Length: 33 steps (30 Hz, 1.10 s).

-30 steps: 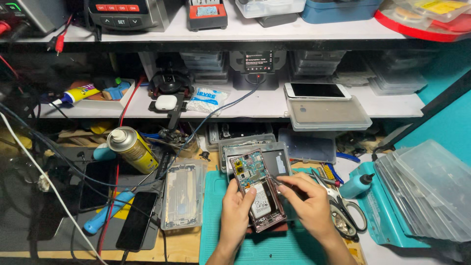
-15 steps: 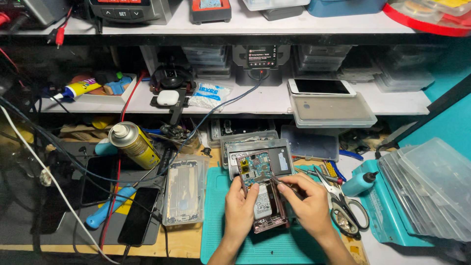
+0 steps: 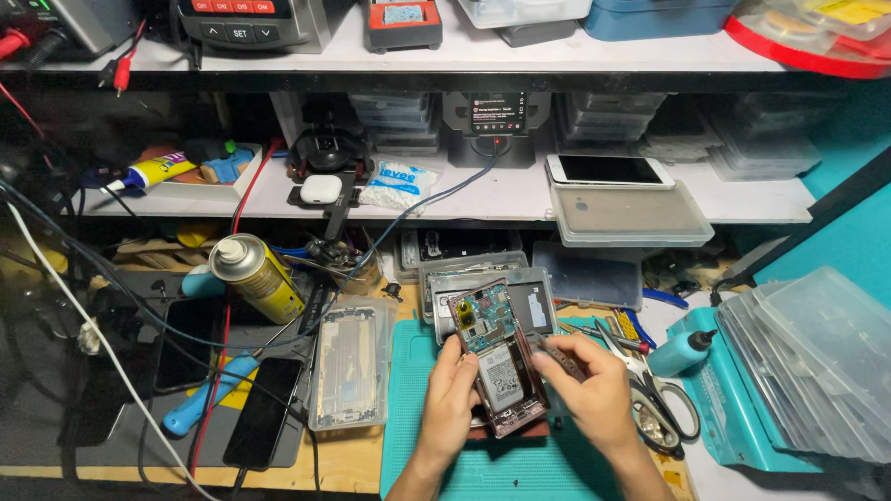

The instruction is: The person disassembles a smartphone at a repair workbench. They hold the opened phone in one hand and use a small screwdriver-like tool to pry and unscrew internal components, lifting out the battery and other parts and setting removed pieces on the mat.

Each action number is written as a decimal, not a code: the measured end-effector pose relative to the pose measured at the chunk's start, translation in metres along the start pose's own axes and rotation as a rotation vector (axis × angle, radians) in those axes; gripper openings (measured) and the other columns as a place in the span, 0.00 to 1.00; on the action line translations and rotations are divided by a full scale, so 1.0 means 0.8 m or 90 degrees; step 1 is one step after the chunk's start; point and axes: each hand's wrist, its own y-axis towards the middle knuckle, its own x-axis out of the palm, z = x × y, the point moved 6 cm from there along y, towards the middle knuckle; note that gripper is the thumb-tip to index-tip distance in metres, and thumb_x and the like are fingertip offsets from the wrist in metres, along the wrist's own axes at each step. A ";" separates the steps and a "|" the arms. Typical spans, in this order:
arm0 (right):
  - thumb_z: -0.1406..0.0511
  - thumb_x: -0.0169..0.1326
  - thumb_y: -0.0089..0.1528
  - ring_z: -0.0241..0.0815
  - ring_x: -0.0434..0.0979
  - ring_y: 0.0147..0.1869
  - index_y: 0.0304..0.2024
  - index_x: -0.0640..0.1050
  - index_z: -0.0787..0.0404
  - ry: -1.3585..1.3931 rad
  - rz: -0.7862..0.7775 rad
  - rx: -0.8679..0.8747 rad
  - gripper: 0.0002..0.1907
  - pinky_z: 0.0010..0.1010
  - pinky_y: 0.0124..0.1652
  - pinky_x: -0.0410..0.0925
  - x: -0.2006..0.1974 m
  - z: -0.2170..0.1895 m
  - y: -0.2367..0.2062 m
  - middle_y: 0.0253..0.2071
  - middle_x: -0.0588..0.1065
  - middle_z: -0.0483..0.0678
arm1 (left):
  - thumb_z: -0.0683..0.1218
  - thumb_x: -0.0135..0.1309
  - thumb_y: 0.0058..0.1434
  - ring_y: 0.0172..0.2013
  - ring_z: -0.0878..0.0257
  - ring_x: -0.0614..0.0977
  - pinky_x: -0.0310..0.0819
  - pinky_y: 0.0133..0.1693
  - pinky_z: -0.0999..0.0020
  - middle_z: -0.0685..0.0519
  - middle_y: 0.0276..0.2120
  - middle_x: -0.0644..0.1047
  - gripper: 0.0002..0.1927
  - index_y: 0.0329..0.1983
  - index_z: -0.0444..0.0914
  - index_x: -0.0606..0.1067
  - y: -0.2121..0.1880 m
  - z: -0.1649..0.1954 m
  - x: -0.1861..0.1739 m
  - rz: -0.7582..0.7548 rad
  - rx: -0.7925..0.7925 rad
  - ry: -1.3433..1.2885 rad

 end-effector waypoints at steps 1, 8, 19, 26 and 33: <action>0.69 0.66 0.55 0.28 0.72 0.30 0.39 0.83 0.66 -0.031 -0.006 -0.006 0.11 0.21 0.29 0.66 0.002 -0.003 0.001 0.29 0.78 0.43 | 0.42 0.37 0.73 0.47 0.62 0.83 0.82 0.45 0.67 0.47 0.50 0.78 0.17 0.62 0.34 0.66 0.000 0.001 0.001 -0.011 0.010 -0.002; 0.67 0.69 0.50 0.28 0.67 0.24 0.36 0.83 0.64 -0.154 -0.012 0.010 0.13 0.22 0.25 0.62 0.022 -0.007 0.000 0.23 0.75 0.41 | 0.34 0.45 0.68 0.51 0.59 0.81 0.76 0.53 0.65 0.43 0.51 0.79 0.21 0.64 0.30 0.63 -0.001 0.004 0.008 -0.045 0.086 0.021; 0.72 0.65 0.55 0.28 0.73 0.28 0.31 0.77 0.66 0.164 -0.176 0.148 0.08 0.20 0.29 0.66 0.009 0.060 -0.001 0.26 0.76 0.41 | 0.29 0.50 0.58 0.50 0.54 0.82 0.77 0.53 0.61 0.40 0.50 0.79 0.30 0.65 0.31 0.61 0.003 0.026 -0.009 0.059 0.070 -0.032; 0.67 0.57 0.68 0.29 0.66 0.27 0.43 0.82 0.67 0.161 -0.123 0.138 0.08 0.21 0.28 0.61 -0.004 0.088 0.007 0.24 0.70 0.41 | 0.31 0.50 0.61 0.49 0.57 0.83 0.78 0.51 0.65 0.40 0.50 0.80 0.24 0.62 0.30 0.65 0.007 0.036 -0.015 0.091 0.071 -0.039; 0.65 0.53 0.65 0.28 0.75 0.36 0.50 0.82 0.67 0.089 -0.088 0.051 0.15 0.20 0.37 0.69 0.002 0.057 0.011 0.35 0.81 0.42 | 0.31 0.51 0.62 0.46 0.59 0.84 0.80 0.48 0.65 0.42 0.47 0.81 0.23 0.60 0.30 0.66 0.004 0.032 -0.011 0.047 0.083 -0.001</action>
